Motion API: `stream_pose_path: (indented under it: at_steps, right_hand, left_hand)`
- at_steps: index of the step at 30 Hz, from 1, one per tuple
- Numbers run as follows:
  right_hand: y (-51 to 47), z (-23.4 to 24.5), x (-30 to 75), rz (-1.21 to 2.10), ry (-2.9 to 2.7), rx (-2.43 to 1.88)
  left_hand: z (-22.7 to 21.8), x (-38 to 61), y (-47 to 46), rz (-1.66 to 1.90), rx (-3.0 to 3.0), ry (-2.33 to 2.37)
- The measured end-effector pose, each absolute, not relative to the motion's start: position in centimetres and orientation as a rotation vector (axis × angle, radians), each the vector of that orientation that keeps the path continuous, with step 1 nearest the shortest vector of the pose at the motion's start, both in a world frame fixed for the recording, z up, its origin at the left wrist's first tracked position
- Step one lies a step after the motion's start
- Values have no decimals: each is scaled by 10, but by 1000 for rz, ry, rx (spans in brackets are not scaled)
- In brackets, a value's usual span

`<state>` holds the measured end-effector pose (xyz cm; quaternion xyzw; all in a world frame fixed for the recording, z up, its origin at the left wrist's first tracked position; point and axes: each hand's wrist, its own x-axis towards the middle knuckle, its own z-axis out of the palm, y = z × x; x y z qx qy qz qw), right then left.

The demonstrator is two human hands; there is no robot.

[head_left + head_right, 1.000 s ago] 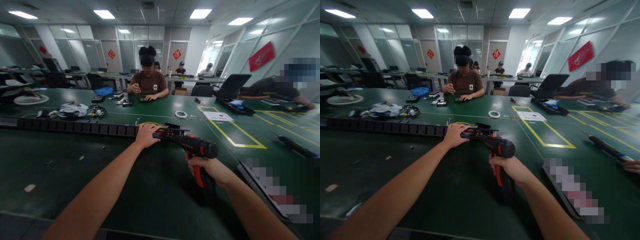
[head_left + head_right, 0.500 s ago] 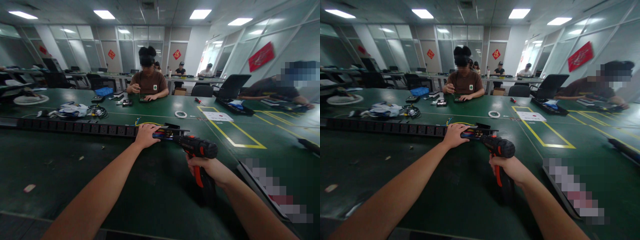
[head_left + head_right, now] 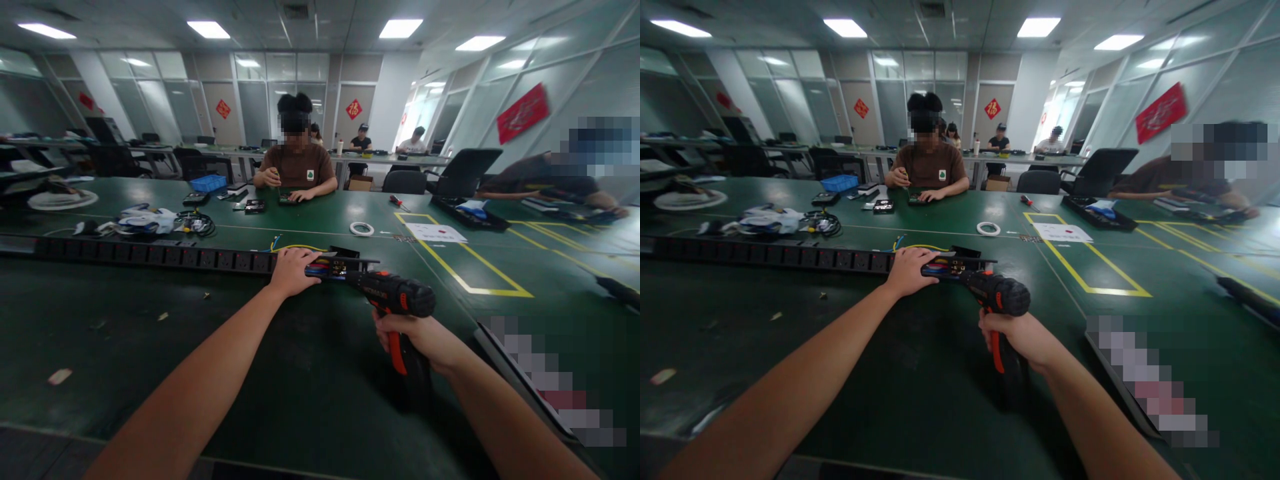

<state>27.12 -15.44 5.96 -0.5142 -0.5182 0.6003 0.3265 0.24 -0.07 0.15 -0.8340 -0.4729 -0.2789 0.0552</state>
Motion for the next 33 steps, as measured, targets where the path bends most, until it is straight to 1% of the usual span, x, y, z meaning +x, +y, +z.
stream_pose_path:
  at_steps: [33]
  right_hand:
    - [-158,65,268,1569,-1325,-1397]
  left_hand:
    - [5,3,-3,-836,-2543,-1452]
